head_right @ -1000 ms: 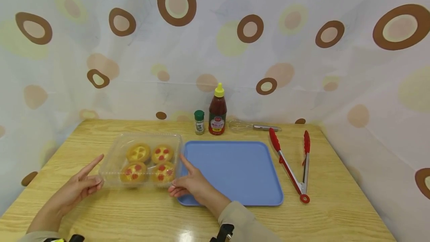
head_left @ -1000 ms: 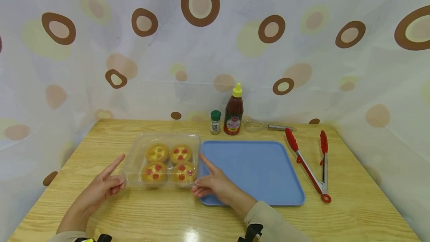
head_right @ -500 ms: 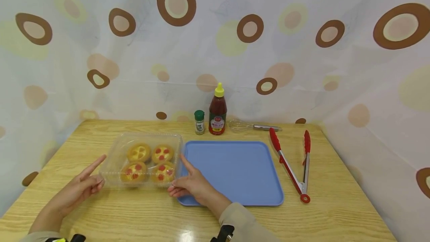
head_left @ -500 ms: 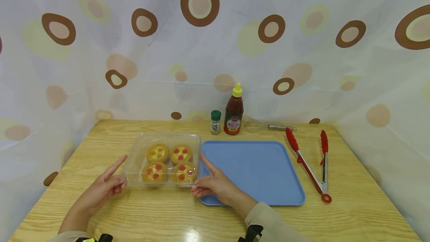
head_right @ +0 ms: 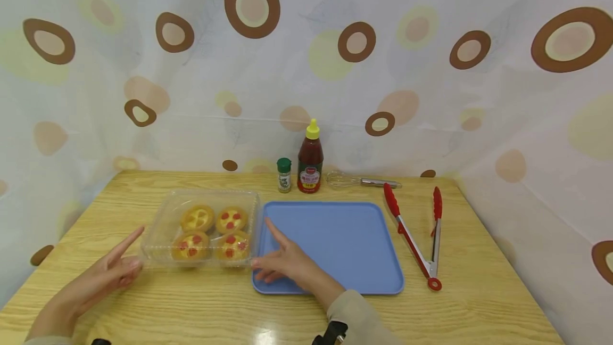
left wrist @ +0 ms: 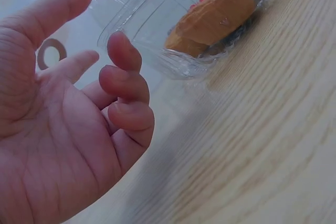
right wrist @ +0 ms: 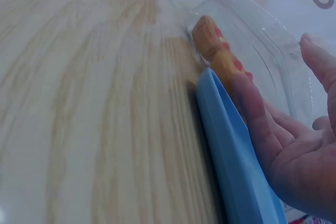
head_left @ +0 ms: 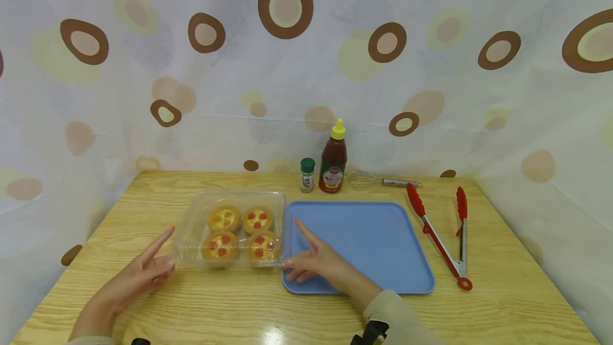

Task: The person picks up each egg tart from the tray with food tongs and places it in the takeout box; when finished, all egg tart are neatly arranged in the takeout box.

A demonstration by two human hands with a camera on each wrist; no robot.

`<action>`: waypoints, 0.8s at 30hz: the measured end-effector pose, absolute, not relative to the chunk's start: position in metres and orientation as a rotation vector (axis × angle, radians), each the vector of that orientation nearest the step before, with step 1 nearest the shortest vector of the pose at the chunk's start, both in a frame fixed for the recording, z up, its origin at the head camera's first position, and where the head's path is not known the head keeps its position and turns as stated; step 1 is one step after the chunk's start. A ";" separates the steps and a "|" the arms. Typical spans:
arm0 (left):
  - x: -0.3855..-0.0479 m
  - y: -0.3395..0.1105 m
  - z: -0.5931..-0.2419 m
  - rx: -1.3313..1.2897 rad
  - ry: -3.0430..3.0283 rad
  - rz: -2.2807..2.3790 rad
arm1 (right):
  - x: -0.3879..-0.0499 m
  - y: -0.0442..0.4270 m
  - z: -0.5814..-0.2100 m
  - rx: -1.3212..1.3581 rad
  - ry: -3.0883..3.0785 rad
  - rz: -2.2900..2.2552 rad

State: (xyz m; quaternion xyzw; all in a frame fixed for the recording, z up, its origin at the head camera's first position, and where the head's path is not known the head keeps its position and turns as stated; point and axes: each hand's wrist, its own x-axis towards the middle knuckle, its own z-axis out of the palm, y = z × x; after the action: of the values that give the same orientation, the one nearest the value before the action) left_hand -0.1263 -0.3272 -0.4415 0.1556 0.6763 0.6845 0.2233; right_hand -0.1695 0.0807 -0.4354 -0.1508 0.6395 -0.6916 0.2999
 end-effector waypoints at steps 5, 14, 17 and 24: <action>-0.119 -0.333 -0.440 0.500 1.857 1.897 | -0.173 0.104 -0.432 -0.414 1.722 -1.803; -0.111 -0.338 -0.425 0.673 1.820 1.958 | -0.179 0.152 -0.415 -0.441 1.836 -1.825; -0.111 -0.334 -0.415 0.789 1.803 1.995 | -0.181 0.165 -0.408 -0.454 1.888 -1.833; -0.124 -0.303 -0.379 0.773 2.122 1.955 | -0.189 0.187 -0.385 -0.445 2.098 -1.832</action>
State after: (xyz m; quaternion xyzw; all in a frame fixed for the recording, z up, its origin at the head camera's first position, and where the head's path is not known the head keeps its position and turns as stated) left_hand -0.1241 -0.3026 -0.3785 0.2581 0.7083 0.6525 0.0770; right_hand -0.1893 0.1871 -0.3846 -0.1556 0.7344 -0.6410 0.1598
